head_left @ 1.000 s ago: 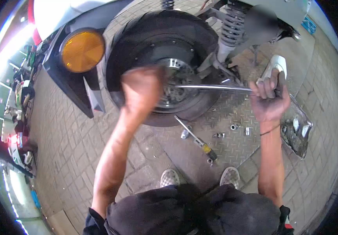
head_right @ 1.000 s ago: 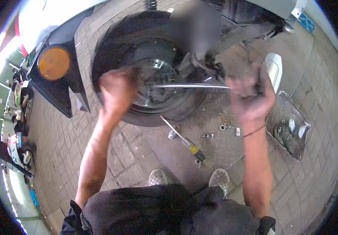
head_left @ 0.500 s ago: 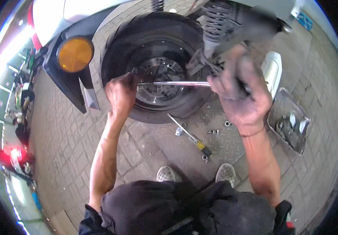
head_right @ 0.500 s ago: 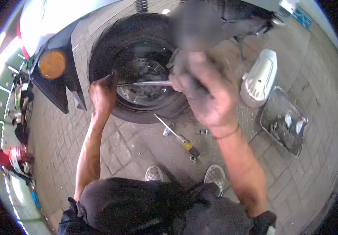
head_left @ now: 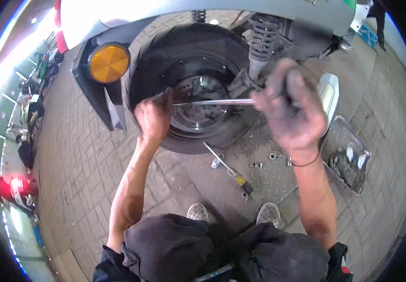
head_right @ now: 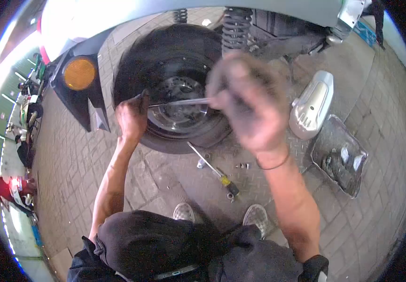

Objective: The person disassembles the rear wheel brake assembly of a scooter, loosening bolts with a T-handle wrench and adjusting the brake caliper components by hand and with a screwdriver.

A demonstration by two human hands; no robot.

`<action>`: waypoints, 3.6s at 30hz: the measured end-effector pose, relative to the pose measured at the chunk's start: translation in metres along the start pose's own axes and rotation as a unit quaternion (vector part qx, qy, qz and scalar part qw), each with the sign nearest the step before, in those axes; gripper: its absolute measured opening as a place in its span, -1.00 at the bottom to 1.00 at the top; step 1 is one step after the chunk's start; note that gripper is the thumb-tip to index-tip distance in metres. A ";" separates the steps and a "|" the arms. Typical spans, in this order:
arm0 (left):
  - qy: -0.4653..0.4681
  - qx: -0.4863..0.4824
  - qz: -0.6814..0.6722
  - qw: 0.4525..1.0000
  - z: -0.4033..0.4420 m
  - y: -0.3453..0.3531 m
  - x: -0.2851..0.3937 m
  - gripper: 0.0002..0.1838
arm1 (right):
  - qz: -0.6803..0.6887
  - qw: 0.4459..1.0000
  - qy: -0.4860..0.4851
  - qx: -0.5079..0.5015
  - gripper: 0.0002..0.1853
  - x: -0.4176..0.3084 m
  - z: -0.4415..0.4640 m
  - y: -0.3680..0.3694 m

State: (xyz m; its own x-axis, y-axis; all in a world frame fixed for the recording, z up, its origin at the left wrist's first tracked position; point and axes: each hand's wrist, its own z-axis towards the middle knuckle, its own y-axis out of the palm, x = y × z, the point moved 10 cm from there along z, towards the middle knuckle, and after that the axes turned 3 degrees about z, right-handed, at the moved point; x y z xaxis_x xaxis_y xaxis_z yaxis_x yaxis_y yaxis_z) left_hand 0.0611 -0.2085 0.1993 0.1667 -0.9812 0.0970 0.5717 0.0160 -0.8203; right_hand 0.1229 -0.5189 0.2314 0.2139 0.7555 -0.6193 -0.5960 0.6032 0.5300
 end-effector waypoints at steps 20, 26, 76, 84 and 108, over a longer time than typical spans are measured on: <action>0.115 0.055 0.006 0.992 0.043 -0.060 0.054 -0.71 | -0.347 0.912 0.187 -0.110 -0.56 -0.028 -0.026 0.012; 0.243 0.021 0.036 0.969 0.041 -0.072 0.128 -0.65 | -0.600 0.737 0.234 -0.205 -0.58 0.010 -0.099 0.014; 0.051 0.053 -0.168 0.983 0.020 0.049 0.047 -0.67 | -0.577 0.680 0.430 0.140 -0.73 -0.002 -0.339 -0.149; 0.017 0.055 -0.219 0.974 0.013 0.054 0.013 -0.70 | -0.661 0.631 0.373 0.162 -0.68 -0.008 -0.346 -0.161; -0.077 -0.090 -0.462 0.879 0.002 0.072 -0.010 -0.58 | -0.756 0.578 -0.022 -0.308 -0.11 0.168 0.022 0.050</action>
State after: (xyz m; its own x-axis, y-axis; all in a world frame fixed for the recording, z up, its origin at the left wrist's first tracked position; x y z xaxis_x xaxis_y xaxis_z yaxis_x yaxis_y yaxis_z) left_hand 0.1026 -0.1976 0.1402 -0.1864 -0.5223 0.8321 0.3860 -0.8178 -0.4268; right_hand 0.1466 -0.3565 0.1667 0.8617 -0.5007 -0.0827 0.1369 0.3864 -0.9121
